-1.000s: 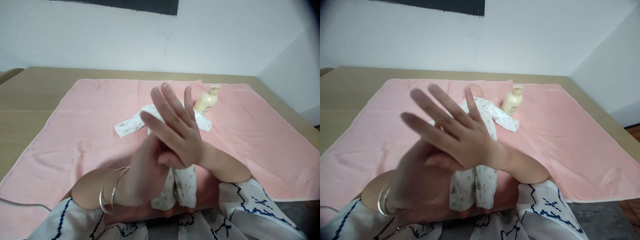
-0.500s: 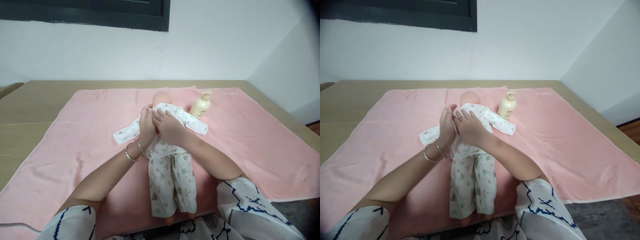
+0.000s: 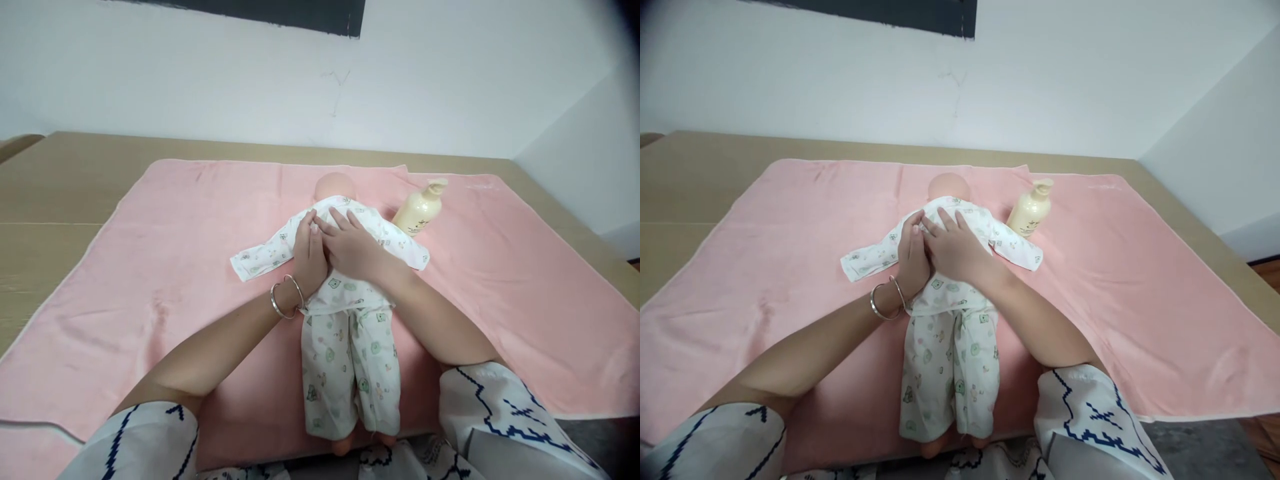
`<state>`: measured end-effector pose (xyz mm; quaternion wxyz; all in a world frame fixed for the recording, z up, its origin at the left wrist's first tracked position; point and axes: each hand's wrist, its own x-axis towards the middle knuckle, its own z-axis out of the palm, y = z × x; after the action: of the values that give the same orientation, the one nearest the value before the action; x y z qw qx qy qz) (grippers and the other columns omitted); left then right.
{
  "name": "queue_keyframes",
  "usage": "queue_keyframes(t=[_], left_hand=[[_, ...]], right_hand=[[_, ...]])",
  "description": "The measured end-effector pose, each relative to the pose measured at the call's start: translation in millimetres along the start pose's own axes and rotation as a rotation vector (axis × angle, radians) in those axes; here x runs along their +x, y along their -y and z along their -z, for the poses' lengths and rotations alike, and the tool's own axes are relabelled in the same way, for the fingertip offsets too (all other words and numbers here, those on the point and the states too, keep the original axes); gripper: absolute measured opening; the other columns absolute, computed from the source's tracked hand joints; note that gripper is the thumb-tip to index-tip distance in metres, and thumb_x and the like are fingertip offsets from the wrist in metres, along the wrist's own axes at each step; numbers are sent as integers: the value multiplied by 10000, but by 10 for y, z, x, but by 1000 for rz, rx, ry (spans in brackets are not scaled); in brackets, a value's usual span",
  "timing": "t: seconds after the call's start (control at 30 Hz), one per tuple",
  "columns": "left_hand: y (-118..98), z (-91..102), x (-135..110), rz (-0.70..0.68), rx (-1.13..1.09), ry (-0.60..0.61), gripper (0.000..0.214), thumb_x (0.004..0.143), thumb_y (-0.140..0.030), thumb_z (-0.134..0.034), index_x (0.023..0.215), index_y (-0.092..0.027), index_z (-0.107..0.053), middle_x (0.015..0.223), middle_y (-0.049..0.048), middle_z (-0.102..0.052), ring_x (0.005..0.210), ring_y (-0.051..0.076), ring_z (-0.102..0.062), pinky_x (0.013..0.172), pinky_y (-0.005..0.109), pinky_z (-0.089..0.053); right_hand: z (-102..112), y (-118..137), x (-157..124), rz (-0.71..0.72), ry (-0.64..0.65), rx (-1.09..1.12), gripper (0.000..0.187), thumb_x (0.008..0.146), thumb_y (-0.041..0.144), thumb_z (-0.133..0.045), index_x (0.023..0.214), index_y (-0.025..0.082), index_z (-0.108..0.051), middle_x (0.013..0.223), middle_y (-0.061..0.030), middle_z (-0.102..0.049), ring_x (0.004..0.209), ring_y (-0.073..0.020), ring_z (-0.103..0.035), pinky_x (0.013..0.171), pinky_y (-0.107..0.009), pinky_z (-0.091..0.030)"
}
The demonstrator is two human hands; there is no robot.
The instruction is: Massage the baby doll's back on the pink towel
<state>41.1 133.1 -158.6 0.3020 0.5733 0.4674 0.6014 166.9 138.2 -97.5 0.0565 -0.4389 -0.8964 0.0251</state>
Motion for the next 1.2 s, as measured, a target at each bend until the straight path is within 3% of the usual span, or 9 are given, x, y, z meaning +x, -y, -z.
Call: queue_keyframes(t=[0.13, 0.27, 0.47, 0.6, 0.7, 0.83, 0.97, 1.1, 1.2], left_hand=[[14, 1, 3, -11, 15, 9, 549, 1039, -606, -297, 1378, -247, -536, 1478, 97, -538, 1435, 234, -454, 1246, 447, -333], [6, 6, -5, -8, 6, 14, 549, 1040, -602, -305, 1374, -233, -536, 1482, 109, -533, 1430, 242, -458, 1244, 455, -332], [32, 2, 17, 1, 14, 14, 494, 1044, -553, -344, 1373, -238, -535, 1439, 106, -567, 1374, 233, -510, 1205, 436, -383], [74, -7, 32, -13, 61, 47, 462, 1038, -495, -401, 1399, -233, -522, 1494, 109, -534, 1426, 243, -466, 1241, 463, -337], [101, -5, 44, -54, 135, 73, 435, 1029, -441, -430, 1387, -221, -543, 1530, 111, -510, 1474, 252, -416, 1273, 489, -283], [129, 6, 106, -134, 325, 170, 428, 1015, -372, -412, 1372, -192, -566, 1580, 118, -460, 1529, 279, -333, 1289, 548, -231], [158, 16, 218, -116, 517, 242, 485, 995, -340, -395, 1418, -142, -524, 1567, 146, -471, 1509, 285, -371, 1287, 528, -267], [157, 11, 277, -154, 679, 223, 519, 985, -329, -388, 1423, -74, -496, 1542, 213, -476, 1487, 337, -395, 1259, 559, -309], [64, 2, 215, -280, 771, 224, 497, 998, -286, -333, 1399, -43, -498, 1481, 247, -525, 1455, 349, -437, 1229, 585, -344]], right_hand=[[20, -203, 122, -147, -39, 64, 550, 1058, 380, -321, 1544, 140, -417, 1653, -112, -342, 1553, -316, -262, 1261, -576, -229], [-32, 38, -9, -328, -117, -53, 587, 1044, 293, -332, 1543, -15, -358, 1623, -270, -317, 1526, -408, -287, 1226, -597, -272], [5, 17, -11, 74, 24, 32, 537, 989, 170, -362, 1510, 222, -484, 1600, -56, -448, 1562, -315, -237, 1263, -648, -150], [19, -187, 111, -258, -58, 82, 581, 1040, 394, -349, 1553, 127, -400, 1656, -135, -324, 1542, -367, -270, 1230, -626, -254], [3, -57, 41, -469, -124, -4, 653, 1043, 417, -349, 1519, -29, -382, 1563, -280, -423, 1457, -401, -414, 1191, -560, -335], [54, 115, -94, -395, -90, -147, 520, 1027, 253, -341, 1449, -26, -461, 1471, -301, -520, 1379, -386, -505, 1155, -517, -360], [144, -153, -27, -376, -17, 8, 440, 1048, 291, -292, 1304, 79, -580, 1350, -214, -632, 1289, -325, -563, 1072, -444, -427], [108, -380, 76, -503, -17, 79, 550, 1073, 436, -252, 1308, 56, -574, 1436, -229, -566, 1375, -339, -483, 1109, -435, -384], [109, -218, 35, -520, -21, -42, 535, 1077, 353, -245, 1368, -2, -518, 1452, -263, -543, 1374, -348, -483, 1139, -451, -340]])
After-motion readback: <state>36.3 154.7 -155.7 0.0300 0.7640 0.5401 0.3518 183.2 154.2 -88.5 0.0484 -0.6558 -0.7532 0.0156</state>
